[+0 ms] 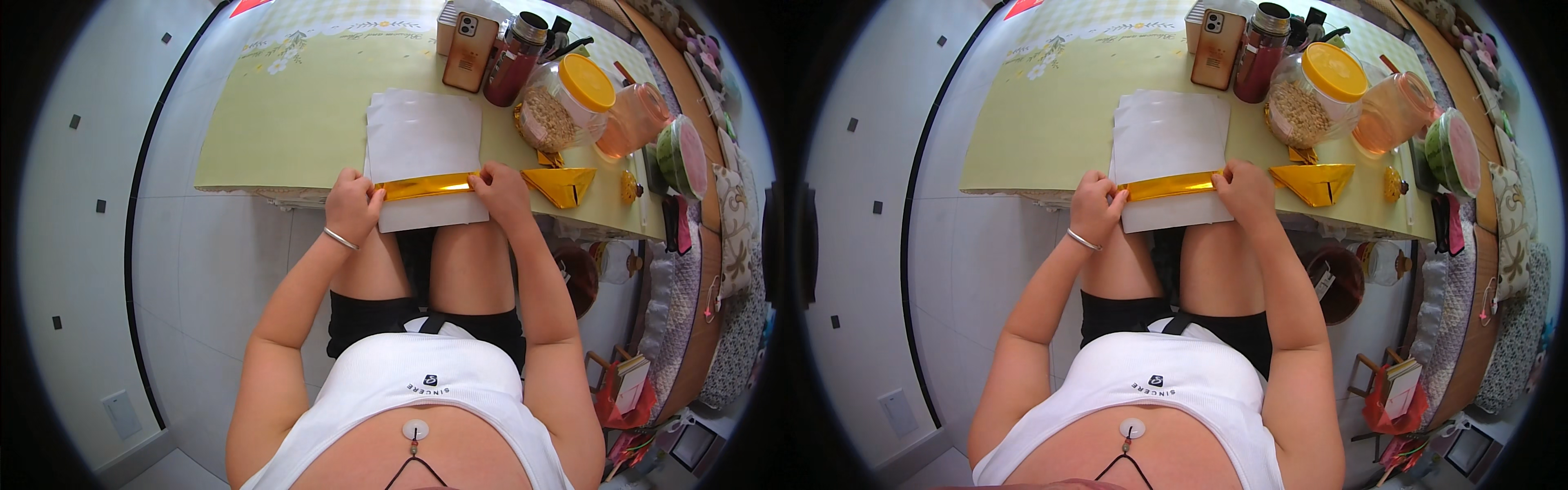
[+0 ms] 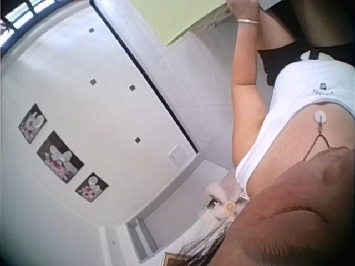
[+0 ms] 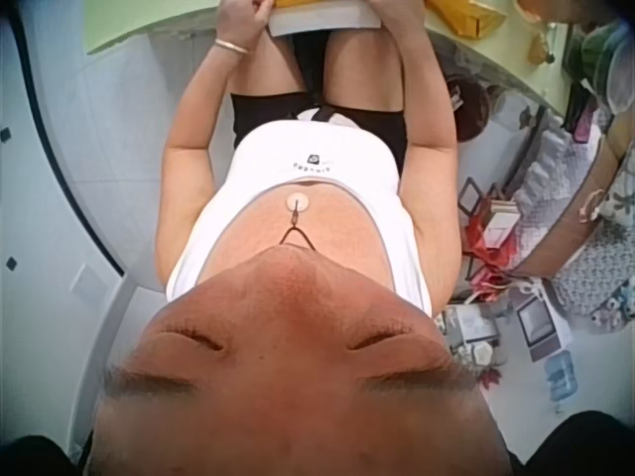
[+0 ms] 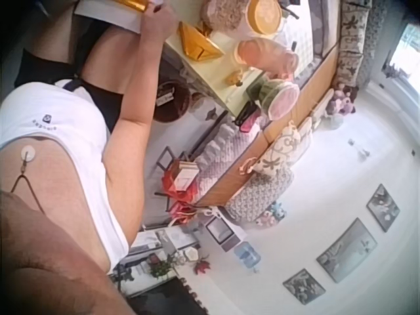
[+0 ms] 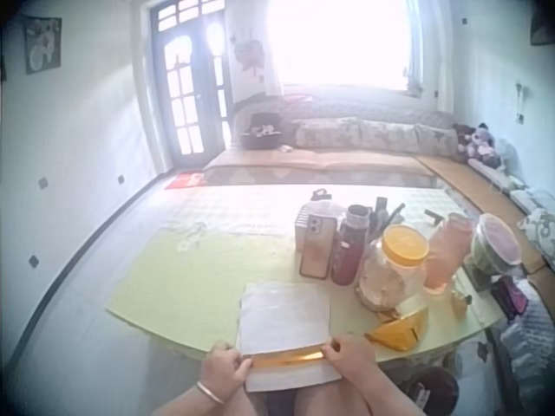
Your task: The person folds a sheet of yellow paper into a triangular shape using a white paper as a guide. They repeat this folding process multiple times, creating a stack of identical folded yellow paper pieces.
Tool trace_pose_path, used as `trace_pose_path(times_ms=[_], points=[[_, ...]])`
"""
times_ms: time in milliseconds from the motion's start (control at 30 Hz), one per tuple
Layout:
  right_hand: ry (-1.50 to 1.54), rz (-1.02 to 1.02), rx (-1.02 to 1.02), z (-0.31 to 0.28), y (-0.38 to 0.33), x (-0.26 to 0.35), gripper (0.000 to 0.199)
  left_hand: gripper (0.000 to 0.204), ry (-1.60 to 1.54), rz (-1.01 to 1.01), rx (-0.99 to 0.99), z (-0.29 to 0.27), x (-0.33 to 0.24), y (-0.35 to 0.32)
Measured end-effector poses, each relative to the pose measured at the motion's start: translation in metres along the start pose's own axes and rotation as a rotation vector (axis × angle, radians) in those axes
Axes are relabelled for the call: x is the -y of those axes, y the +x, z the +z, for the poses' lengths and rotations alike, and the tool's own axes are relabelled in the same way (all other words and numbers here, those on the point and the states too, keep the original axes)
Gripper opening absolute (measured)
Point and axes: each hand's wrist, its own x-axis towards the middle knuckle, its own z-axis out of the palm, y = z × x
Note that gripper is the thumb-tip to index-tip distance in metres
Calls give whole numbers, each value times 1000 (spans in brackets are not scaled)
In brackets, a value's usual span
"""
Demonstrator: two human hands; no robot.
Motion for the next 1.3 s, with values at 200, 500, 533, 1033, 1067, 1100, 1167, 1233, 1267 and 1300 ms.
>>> trace_pose_path(times_ms=[200,500,533,1033,1067,1100,1167,1233,1267,1300], points=[[-49,-82,-60,4,-3,1,21,39,244,310,-113,-2,-5,11],[-530,-520,-323,25,-7,-2,47,54,686,895,233,0,-11,26],[-621,-694,-354,37,-5,-7,56,56,686,892,232,0,-10,26],[-542,-701,-91,14,-25,-23,44,55,723,593,266,-15,33,-16],[-605,-723,-110,14,-24,-19,42,55,713,583,258,-16,30,-18],[-631,-731,-102,13,-24,-17,42,55,703,573,250,-15,24,-20],[-680,-754,-87,12,-21,-12,41,57,638,525,215,-13,11,-21],[-668,-774,-79,9,-17,-17,41,60,519,455,156,-8,-6,-16],[-663,-783,-76,8,-15,-19,40,46,507,527,26,-8,-17,-9],[-643,-789,-92,8,-14,-19,39,41,504,526,38,-5,-21,-5]])
